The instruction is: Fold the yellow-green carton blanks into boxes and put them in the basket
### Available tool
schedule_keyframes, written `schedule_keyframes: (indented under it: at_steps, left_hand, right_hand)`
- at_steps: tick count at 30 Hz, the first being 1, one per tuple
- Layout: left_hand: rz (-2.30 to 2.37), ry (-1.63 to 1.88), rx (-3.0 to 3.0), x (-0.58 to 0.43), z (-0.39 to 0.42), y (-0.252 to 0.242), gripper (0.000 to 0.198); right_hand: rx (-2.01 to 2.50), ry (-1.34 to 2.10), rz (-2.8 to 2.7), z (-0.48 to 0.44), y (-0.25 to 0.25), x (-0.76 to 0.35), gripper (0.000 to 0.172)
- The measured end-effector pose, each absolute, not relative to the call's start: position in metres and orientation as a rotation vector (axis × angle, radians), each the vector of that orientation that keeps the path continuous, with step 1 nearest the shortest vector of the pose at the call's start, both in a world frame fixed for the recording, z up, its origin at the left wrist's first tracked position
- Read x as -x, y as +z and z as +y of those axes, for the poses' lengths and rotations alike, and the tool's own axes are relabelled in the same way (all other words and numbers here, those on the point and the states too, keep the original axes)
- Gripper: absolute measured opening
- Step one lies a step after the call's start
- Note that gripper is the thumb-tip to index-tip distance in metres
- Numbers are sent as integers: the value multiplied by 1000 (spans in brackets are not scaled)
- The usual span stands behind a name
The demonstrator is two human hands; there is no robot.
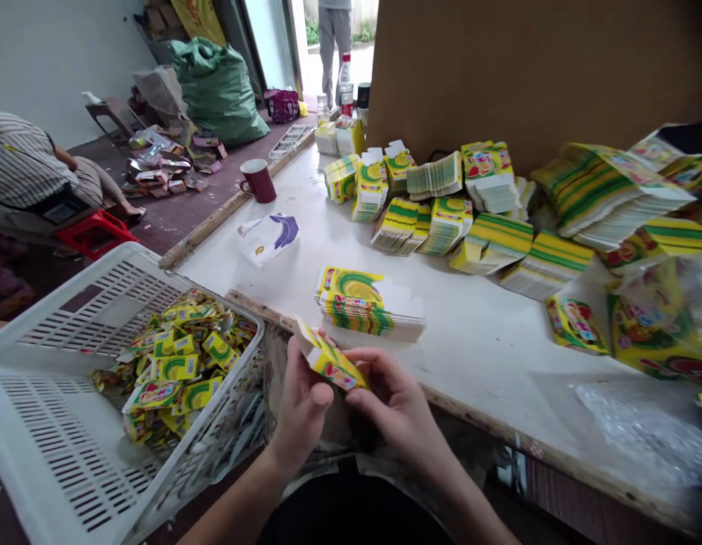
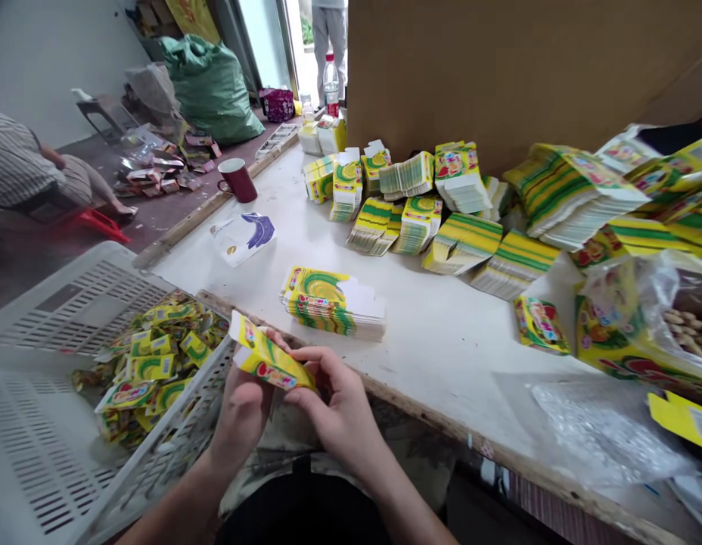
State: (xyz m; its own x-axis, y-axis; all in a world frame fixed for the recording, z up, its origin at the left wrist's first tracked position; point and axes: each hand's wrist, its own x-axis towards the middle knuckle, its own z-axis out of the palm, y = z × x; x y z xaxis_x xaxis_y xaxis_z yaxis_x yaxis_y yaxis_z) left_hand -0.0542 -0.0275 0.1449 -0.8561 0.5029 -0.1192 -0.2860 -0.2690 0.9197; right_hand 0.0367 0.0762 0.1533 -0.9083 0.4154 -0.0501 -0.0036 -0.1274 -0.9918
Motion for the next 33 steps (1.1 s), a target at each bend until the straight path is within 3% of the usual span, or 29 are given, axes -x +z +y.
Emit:
schedule_keyframes:
  at_steps: [3, 4, 9, 13, 16, 18, 22, 27, 33]
  left_hand:
    - [1508, 2048, -358, 64, -42, 142, 23]
    - [1499, 2001, -372, 70, -46, 144, 21]
    - [1332, 1667, -548, 100, -62, 163, 94]
    - [1492, 1269, -852, 88, -55, 161, 91]
    - [1633, 1307, -810, 65, -47, 149, 60]
    - [1775, 1340, -864, 53, -46, 141, 64]
    - [2052, 1217, -1181, 45, -49, 130, 89]
    - [2128, 1191, -1338, 42, -49, 127, 81]
    - [2144, 1134, -1384, 37, -47, 131, 81]
  right_hand:
    - [366, 1926, -2042, 97, 156, -45, 17]
    - [324, 1817, -2118, 103, 158, -49, 18]
    - [1, 1121, -2490, 118, 172, -58, 32]
    - [-70, 892, -2551, 109, 173, -57, 34]
    - [269, 1041, -2179, 96, 162, -56, 61]
    - [473, 1340, -1895, 89, 153, -56, 71]
    - [551, 2086, -1714, 77, 146, -53, 44]
    - [667, 2094, -1777, 74, 151, -46, 37]
    - [495, 2441, -1562, 78, 144, -50, 41]
